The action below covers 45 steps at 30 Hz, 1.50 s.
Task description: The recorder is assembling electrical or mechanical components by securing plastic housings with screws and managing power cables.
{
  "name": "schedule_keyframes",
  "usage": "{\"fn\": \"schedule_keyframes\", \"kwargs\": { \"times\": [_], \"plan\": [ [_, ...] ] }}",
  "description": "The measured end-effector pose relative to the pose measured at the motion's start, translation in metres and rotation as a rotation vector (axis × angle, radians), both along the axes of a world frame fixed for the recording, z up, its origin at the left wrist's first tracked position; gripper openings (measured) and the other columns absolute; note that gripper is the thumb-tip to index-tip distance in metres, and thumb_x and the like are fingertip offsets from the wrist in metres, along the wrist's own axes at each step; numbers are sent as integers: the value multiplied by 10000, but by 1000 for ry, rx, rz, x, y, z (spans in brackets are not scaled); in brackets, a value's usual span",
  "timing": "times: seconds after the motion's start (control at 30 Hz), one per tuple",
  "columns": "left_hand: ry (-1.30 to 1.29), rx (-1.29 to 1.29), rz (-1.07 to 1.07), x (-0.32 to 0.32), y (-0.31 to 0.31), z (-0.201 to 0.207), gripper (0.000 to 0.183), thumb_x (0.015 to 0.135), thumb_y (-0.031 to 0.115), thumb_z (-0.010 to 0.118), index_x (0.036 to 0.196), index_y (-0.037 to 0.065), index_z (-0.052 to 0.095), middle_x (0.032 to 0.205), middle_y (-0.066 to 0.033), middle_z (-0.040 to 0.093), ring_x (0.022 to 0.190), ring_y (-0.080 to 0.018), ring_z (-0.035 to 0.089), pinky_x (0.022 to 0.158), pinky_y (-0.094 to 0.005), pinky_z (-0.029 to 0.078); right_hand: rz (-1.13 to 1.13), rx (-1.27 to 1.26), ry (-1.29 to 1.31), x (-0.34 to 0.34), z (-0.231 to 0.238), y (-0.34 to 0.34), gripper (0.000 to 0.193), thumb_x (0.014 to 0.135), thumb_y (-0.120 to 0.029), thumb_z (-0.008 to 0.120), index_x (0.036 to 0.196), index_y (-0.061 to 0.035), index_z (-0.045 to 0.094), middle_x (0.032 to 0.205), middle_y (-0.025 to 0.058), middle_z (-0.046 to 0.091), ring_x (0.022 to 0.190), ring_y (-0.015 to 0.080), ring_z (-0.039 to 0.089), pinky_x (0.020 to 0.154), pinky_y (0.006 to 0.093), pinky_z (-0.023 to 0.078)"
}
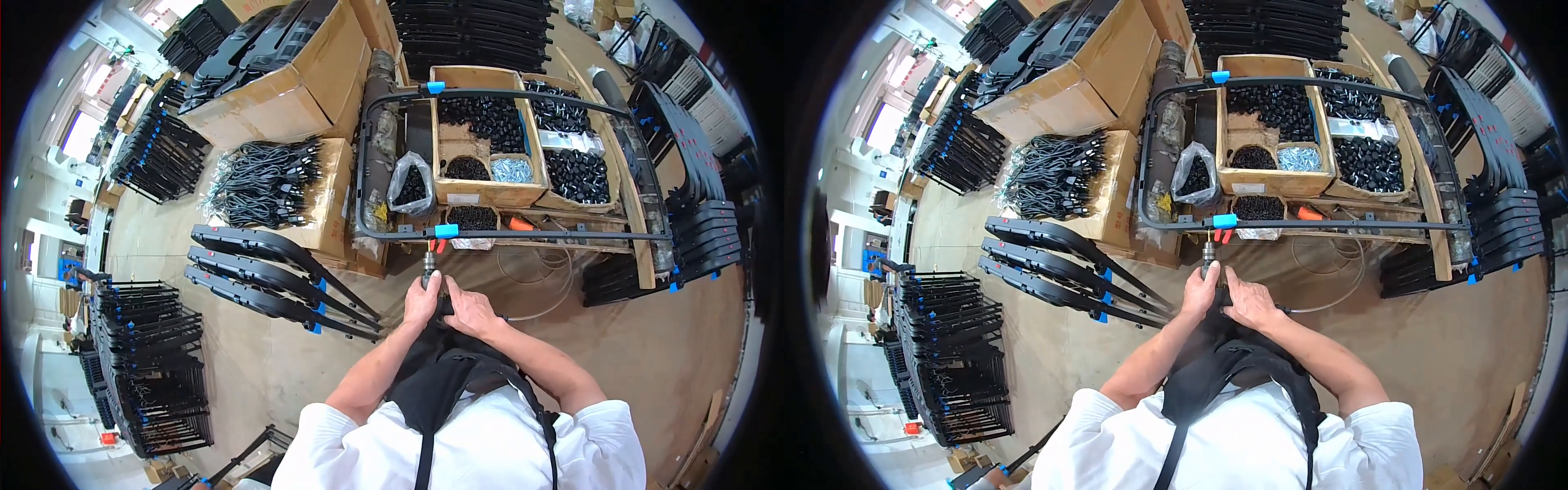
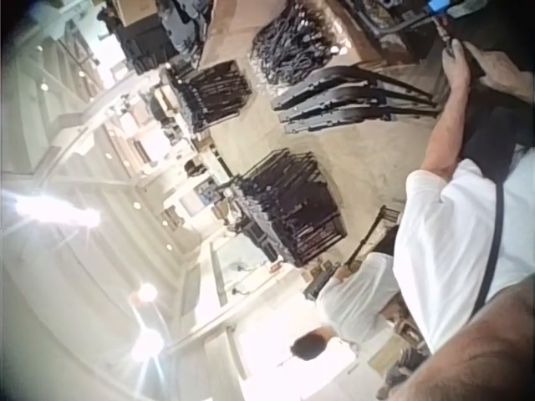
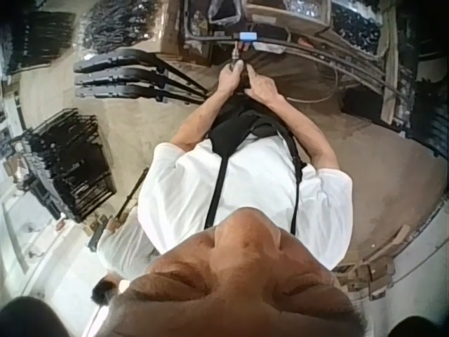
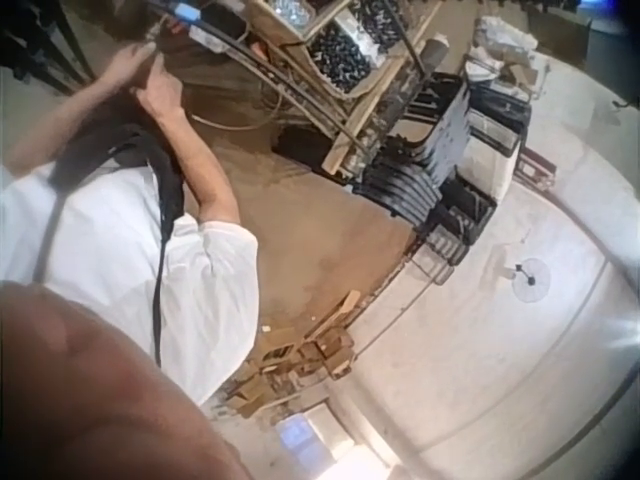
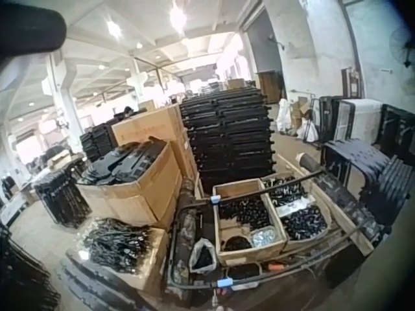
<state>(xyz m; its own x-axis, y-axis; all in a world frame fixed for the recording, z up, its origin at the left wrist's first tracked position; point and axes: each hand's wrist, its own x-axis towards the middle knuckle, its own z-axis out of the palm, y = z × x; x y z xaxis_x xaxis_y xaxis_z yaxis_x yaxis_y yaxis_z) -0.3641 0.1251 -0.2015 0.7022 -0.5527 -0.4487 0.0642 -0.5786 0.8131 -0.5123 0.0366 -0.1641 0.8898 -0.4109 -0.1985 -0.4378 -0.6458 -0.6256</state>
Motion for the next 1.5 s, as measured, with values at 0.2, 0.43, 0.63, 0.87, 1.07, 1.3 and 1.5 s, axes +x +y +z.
{"fn": "schedule_keyframes", "kwargs": {
  "times": [0.2,0.43,0.63,0.87,1.07,1.3,1.5],
  "plan": [
    [21,34,-7,1,-9,13,565,1005,548,664,1046,-16,676,912,-96,688,860,-203,602,819,-400,513,0,-3,20,1,4,-1,767,790,-224,819,1415,30,453,1257,265,651,1134,463,664,963,522,548],
    [40,31,-8,1,-3,10,571,1013,541,652,1119,-18,695,984,-128,724,914,-225,631,868,-408,517,5,-52,-133,3,-5,12,512,808,-150,779,1234,2,539,1265,227,561,1092,461,656,924,551,546],
    [24,34,-6,-2,3,3,587,1008,558,660,1140,-13,699,987,-117,722,918,-214,628,874,-401,515,12,2,-102,-1,-7,16,551,782,-130,779,1256,1,528,1355,229,544,1156,470,629,962,563,529],
    [0,18,1,-8,9,5,651,981,617,651,1084,-24,686,990,-201,734,935,-320,689,873,-448,527,15,17,-105,-5,-9,21,555,791,-135,783,1266,4,531,1361,231,545,1158,465,632,963,565,531],
    [23,1,19,-17,17,3,635,995,609,644,1074,-19,690,977,-165,729,920,-269,672,862,-432,525,10,-17,-150,-15,-6,27,546,789,-147,791,1248,8,538,1346,240,539,1148,466,634,949,559,542],
    [131,-18,-42,-41,6,8,564,1023,570,638,997,8,670,911,-70,669,869,-180,584,827,-368,499,-33,-72,35,-42,9,18,597,779,-231,832,1253,-4,549,1098,233,643,1055,448,673,897,536,562],
    [116,-50,-16,-44,-11,16,535,1022,554,649,969,22,673,872,-49,643,821,-171,558,773,-365,480,-74,-90,22,-44,11,4,728,801,-237,815,1386,41,483,1138,256,664,1078,442,683,947,523,557]
  ]
}}
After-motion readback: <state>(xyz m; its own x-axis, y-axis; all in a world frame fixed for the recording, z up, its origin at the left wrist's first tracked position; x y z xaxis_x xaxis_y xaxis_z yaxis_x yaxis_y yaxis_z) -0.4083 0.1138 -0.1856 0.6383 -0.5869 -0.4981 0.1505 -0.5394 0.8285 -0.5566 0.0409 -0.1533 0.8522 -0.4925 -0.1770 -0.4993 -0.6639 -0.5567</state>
